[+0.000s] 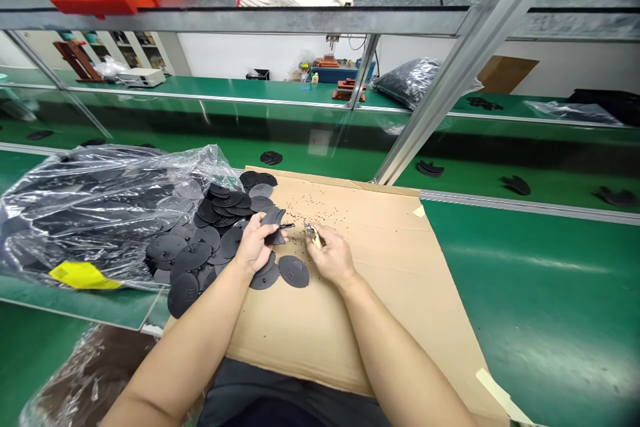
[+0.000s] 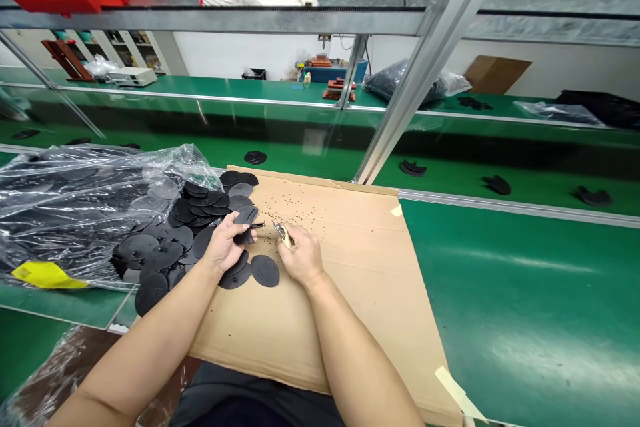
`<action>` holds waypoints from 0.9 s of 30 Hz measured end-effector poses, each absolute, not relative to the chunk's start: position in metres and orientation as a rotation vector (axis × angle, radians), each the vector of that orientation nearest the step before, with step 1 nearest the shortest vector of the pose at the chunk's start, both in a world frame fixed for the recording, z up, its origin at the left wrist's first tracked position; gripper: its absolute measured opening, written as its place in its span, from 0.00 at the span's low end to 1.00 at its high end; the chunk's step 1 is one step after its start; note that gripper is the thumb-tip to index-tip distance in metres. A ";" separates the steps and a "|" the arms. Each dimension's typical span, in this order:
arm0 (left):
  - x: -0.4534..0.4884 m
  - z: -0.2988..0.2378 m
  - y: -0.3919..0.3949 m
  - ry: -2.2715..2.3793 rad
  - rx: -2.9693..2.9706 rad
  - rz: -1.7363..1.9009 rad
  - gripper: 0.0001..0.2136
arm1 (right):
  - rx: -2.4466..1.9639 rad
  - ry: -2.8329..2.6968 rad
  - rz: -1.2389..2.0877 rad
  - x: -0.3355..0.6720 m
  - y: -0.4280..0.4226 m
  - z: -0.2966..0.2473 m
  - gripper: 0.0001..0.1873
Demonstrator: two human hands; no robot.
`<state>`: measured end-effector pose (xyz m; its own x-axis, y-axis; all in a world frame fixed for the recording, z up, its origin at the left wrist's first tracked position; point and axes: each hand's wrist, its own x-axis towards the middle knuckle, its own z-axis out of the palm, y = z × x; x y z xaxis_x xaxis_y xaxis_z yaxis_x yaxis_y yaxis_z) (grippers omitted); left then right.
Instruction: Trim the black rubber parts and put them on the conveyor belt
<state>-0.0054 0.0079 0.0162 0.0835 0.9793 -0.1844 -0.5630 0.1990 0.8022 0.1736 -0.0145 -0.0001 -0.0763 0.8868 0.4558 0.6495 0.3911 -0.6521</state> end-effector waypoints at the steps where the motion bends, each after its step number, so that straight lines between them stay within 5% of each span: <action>1: -0.006 0.017 0.008 0.816 0.638 1.270 0.22 | -1.364 -1.793 0.350 0.174 -0.014 0.000 0.12; 27: -0.009 0.013 0.011 0.666 0.541 1.187 0.16 | -1.349 -1.764 0.339 0.171 -0.014 -0.003 0.13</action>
